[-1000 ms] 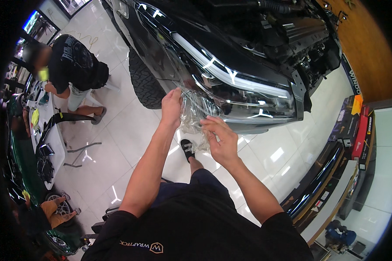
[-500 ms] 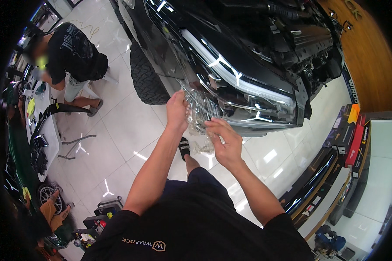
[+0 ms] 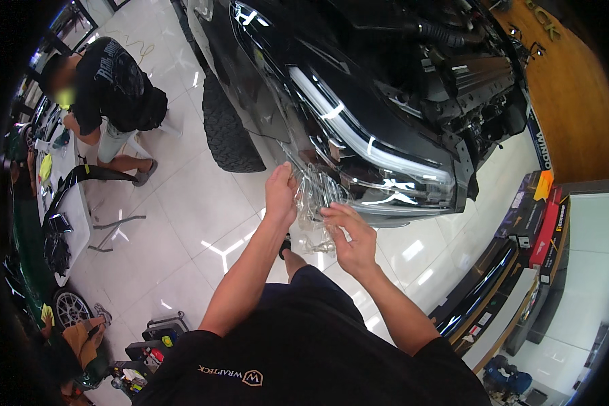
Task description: The person applies a transparent protective film to the front bumper and headlight area of a black car. They smooth the film with their hands, peel back sections to adjust placement, and continue working along the contours of the bumper.
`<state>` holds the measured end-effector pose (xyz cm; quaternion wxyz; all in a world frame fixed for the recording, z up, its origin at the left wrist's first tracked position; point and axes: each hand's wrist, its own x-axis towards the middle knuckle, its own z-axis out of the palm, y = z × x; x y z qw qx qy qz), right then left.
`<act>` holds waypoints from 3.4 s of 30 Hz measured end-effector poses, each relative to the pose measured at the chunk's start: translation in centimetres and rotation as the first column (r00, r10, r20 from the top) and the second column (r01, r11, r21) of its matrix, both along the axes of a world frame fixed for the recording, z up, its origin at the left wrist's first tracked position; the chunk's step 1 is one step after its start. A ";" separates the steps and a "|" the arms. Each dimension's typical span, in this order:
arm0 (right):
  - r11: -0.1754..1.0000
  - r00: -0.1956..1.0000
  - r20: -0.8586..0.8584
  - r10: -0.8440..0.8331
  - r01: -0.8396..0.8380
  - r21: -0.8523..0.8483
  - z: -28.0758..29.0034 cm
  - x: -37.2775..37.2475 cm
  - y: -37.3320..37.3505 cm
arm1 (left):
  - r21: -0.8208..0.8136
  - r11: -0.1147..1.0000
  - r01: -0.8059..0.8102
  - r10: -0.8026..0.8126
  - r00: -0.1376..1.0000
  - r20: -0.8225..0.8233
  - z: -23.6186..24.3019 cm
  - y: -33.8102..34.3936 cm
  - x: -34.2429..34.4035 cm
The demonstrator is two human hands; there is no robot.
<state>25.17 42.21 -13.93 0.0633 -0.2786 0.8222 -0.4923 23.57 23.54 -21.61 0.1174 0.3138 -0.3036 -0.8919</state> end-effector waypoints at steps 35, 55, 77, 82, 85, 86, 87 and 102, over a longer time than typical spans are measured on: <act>0.994 0.993 -0.116 0.006 -0.019 -0.112 -1.0 0.6 0.0 | 0.029 0.971 -0.238 0.239 0.970 -0.039 -1.4 1.8 0.0; 0.981 0.990 -0.018 0.136 -0.138 -0.139 -0.5 -1.4 2.3 | 0.141 0.941 -0.307 0.295 0.950 0.099 0.8 4.5 2.5; 0.940 0.978 0.172 0.121 -0.057 -0.337 0.3 -0.7 3.1 | 0.135 0.956 -0.260 0.243 0.961 0.131 3.8 6.5 6.8; 0.927 0.979 0.152 0.133 -0.069 -0.368 -0.5 -0.5 3.5 | 0.088 0.973 -0.211 0.205 0.976 0.076 3.2 6.6 8.2; 0.915 0.978 0.160 0.135 -0.061 -0.400 -0.6 -0.3 3.6 | 0.098 0.969 -0.226 0.212 0.968 0.133 3.1 6.6 8.5; 0.922 0.980 0.155 0.122 -0.054 -0.384 -0.6 -0.3 3.7 | 0.083 0.971 -0.224 0.212 0.969 0.130 3.2 6.4 8.6; 0.930 0.982 0.154 0.110 -0.047 -0.365 -0.5 -0.2 3.8 | 0.092 0.970 -0.225 0.211 0.968 0.135 3.4 6.2 8.7; 0.913 0.981 0.135 0.141 -0.075 -0.401 -0.5 -0.8 4.8 | -0.050 0.993 -0.103 0.110 0.976 0.189 5.8 6.5 11.0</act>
